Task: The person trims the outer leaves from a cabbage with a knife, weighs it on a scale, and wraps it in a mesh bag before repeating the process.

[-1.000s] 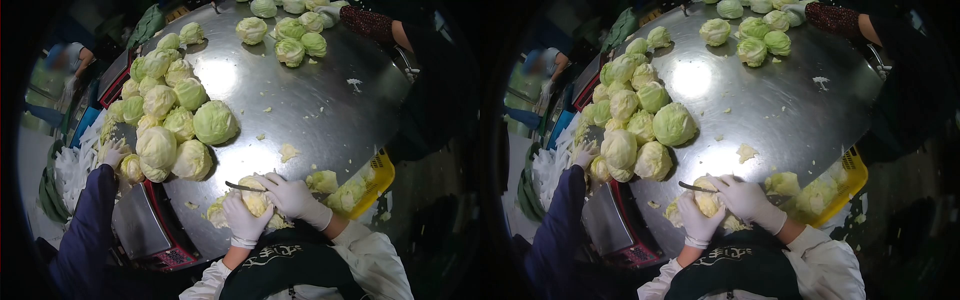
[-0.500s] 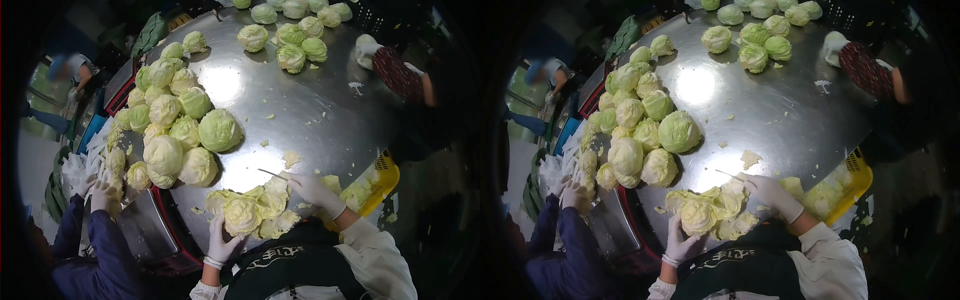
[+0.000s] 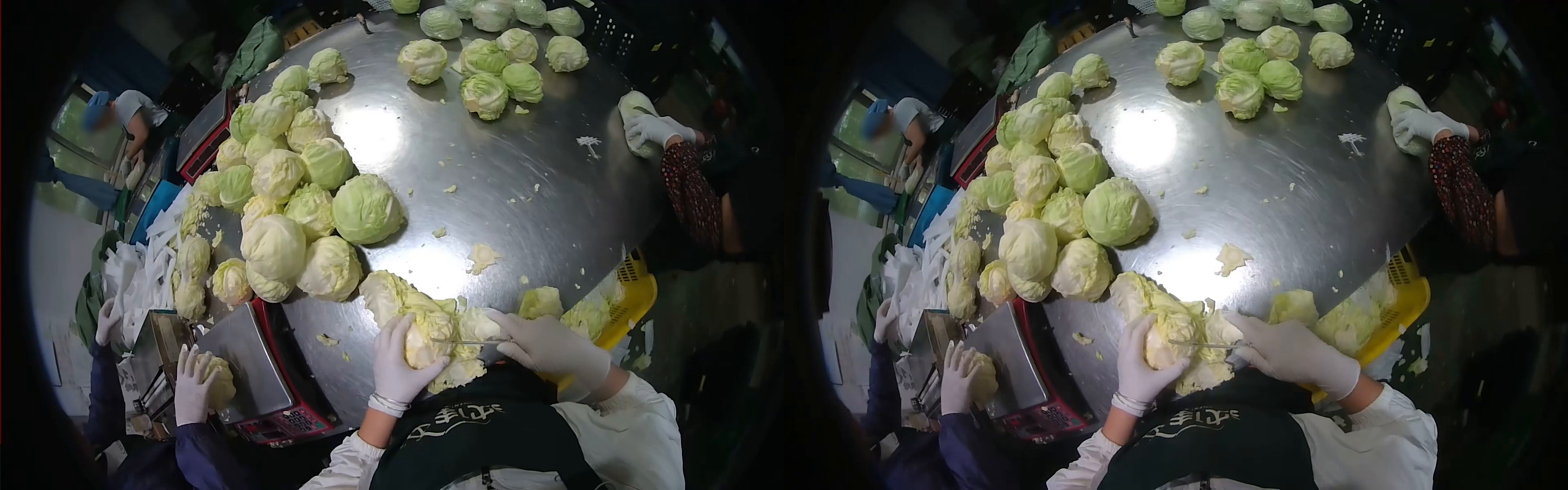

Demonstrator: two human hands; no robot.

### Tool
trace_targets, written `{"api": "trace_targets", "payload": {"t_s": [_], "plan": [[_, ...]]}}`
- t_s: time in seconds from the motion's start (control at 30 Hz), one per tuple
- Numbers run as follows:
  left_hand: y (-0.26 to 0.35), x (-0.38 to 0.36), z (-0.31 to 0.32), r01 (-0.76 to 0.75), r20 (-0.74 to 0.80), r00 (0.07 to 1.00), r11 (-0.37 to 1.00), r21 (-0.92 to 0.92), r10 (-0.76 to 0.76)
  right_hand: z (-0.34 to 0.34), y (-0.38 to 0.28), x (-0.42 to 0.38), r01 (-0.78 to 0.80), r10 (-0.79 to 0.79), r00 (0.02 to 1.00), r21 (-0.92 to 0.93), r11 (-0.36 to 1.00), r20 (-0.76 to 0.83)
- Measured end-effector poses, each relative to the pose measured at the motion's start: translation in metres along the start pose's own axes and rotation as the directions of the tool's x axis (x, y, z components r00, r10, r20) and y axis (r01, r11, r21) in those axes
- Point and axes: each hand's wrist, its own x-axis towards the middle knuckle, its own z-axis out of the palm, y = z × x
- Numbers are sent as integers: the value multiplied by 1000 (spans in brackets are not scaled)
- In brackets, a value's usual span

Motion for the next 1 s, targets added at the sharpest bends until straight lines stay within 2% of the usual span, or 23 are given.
{"api": "trace_targets", "payload": {"t_s": [0.07, 0.1, 0.17, 0.2, 0.27, 0.3, 0.33, 0.37, 0.43, 0.47, 0.5, 0.57, 0.67, 0.7, 0.77, 0.8, 0.87, 0.9, 0.97, 1.0], "plan": [[0, -1, 1, 1, -5, 1000, 1000, 15, -1, 10, 8, 10, 83, -93, 981, -68, 994, -170], [0, -1, 2, -3, -17, 1000, 1000, 12, 3, 16, 15, 21, 83, -93, 980, -65, 994, -175], [4, 0, 2, -17, -27, 999, 1000, 7, 17, 21, 25, 40, -19, 4, 887, -28, 999, -462], [9, -2, -1, 21, 20, 1000, 998, 58, -22, 13, 25, 39, -22, 7, 884, -26, 999, -468], [16, 1, -6, 62, 56, 996, 992, 114, -69, -8, 19, 34, 22, 100, 891, 263, 964, -443], [19, 4, -10, 132, 96, 985, 986, 105, -143, -9, 16, 28, 25, 98, 893, 266, 964, -440], [20, 6, -13, 201, 136, 968, 975, 97, -213, -11, 14, 22, 46, 24, 938, 193, 980, -345], [17, 7, -12, 201, 133, 968, 975, 99, -213, -12, 12, 18, 75, -45, 969, 118, 990, -243], [7, 10, -8, 14, 71, 997, 997, 79, -20, -11, 8, 10, 95, -77, 975, 78, 992, -207], [6, 9, -8, 15, 73, 997, 997, 77, -20, -9, 8, 8, 112, -103, 980, 42, 993, -169], [7, 9, -6, -26, 70, 997, 994, 104, 19, -2, 11, 14, 106, -97, 981, 45, 993, -170], [10, 8, -3, -78, 76, 995, 989, 126, 69, 14, 23, 32, -59, 68, 959, 39, 997, -275], [11, 1, -5, -85, 94, 993, 972, 220, 66, 1, 28, 38, -97, 137, 933, 135, 986, -333], [6, -3, -4, -73, 82, 995, 977, 200, 58, -3, 27, 34, -90, 129, 938, 134, 987, -323], [-1, -5, -5, -65, 71, 996, 981, 184, 53, -11, 23, 21, 160, -132, 974, 145, 976, -186], [-4, -5, -5, -49, 81, 996, 987, 151, 37, -8, 22, 20, 160, -132, 973, 144, 977, -187], [-5, -4, -5, -32, 88, 996, 993, 112, 22, 2, 19, 18, 119, -120, 983, -19, 993, -139], [-5, -5, -5, -34, 88, 996, 994, 106, 25, 5, 20, 20, 115, -117, 983, -22, 993, -139], [-5, -5, -5, -33, 83, 996, 995, 97, 24, 13, 28, 31, 106, -80, 948, 70, 992, -307], [-5, -5, -4, -39, 84, 996, 993, 113, 30, 9, 33, 42, -12, 44, 919, 83, 996, -391]]}}
